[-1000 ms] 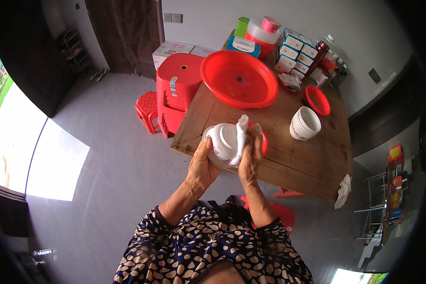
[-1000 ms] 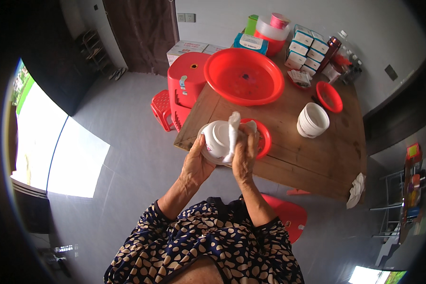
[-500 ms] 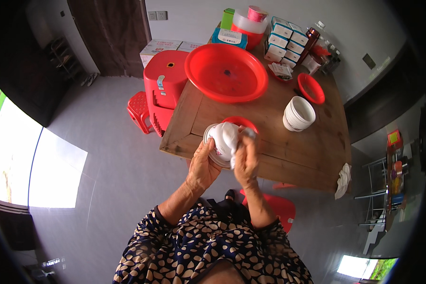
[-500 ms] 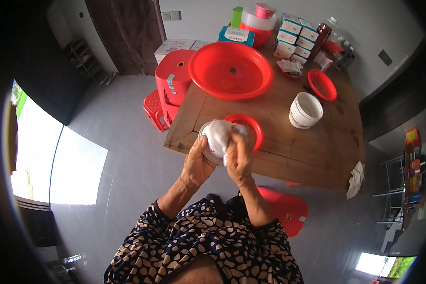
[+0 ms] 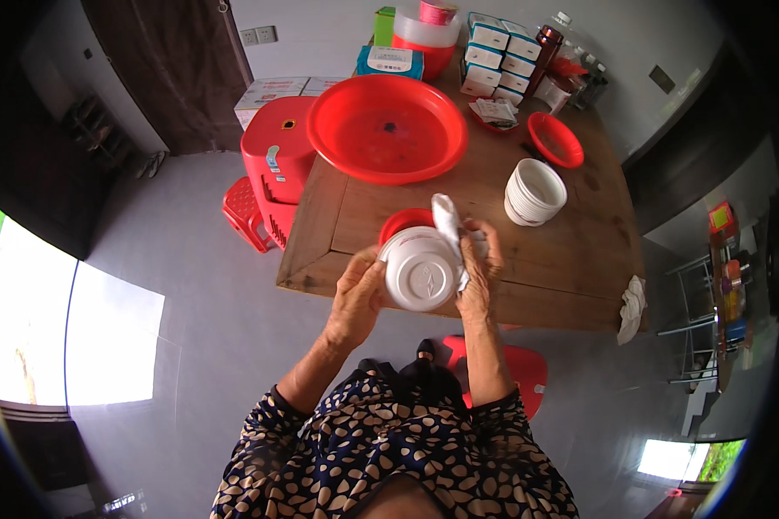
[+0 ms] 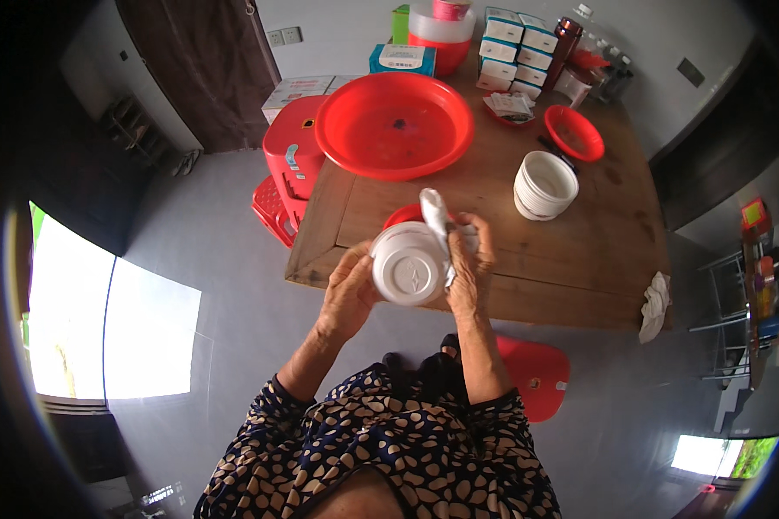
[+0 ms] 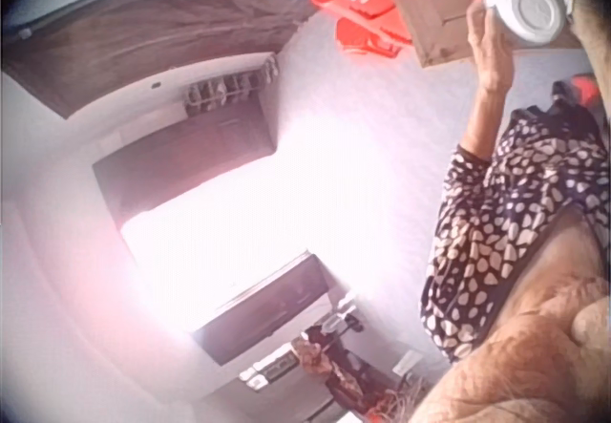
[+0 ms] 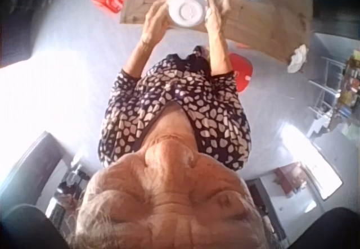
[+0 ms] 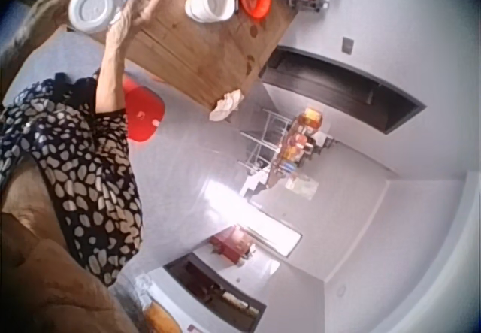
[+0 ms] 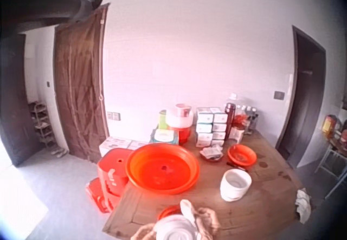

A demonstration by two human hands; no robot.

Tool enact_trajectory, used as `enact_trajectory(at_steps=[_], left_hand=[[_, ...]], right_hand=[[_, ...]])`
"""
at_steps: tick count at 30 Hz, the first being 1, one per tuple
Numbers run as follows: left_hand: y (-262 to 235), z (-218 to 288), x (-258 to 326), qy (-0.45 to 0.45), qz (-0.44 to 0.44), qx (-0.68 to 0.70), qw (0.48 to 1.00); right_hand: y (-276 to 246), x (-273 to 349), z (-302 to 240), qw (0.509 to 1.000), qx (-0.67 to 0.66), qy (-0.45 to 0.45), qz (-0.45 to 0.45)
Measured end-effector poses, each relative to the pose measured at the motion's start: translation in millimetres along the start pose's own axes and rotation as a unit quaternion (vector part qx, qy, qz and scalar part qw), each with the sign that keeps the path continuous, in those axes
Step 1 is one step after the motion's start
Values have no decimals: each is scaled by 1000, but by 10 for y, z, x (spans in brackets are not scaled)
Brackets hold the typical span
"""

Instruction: The person cleans a dark metal door and adjacent white tiled walls using a white cloth. They then wipe a wooden table and clean several small white bowls and a red plastic basin with the same cloth.

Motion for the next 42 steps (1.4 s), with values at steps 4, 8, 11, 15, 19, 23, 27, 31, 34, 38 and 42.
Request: enact_trajectory(at_steps=[4,8,11,15,19,23,27,31,34,38,42], left_hand=[[430,327,208,135,-13,-124,983],[255,223,86,229,77,-329,913],[292,86,-2,64,-34,-52,996],[274,104,33,-6,-96,38,995],[244,154,67,-24,-96,70,993],[292,95,69,-12,-86,92,992],[265,203,82,6,-74,55,996],[310,159,131,-10,-92,28,995],[291,97,126,-17,-80,35,996],[418,99,176,-12,-103,-5,995],[444,132,171,-4,-112,-8,994]], right_hand=[[55,74,-414,971,145,-185,49],[211,224,-215,973,146,-177,13],[310,256,-69,993,74,-34,-81],[316,393,311,974,-45,170,-141],[273,123,46,989,22,94,-110],[781,473,-375,920,180,-217,-274],[815,633,-192,844,268,-305,-351],[617,700,198,861,250,-123,-426],[531,770,120,867,213,-34,-450],[315,759,145,871,186,158,-427],[162,616,89,930,14,202,-308]])
Point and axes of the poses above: each hand's wrist, its own x-axis away from the middle knuckle, its own y-axis out of the palm, z = x × y, the point moved 10 cm from there along -x, towards the middle knuckle, and after that the axes turned 15 degrees about z, right-handed, at the moved point
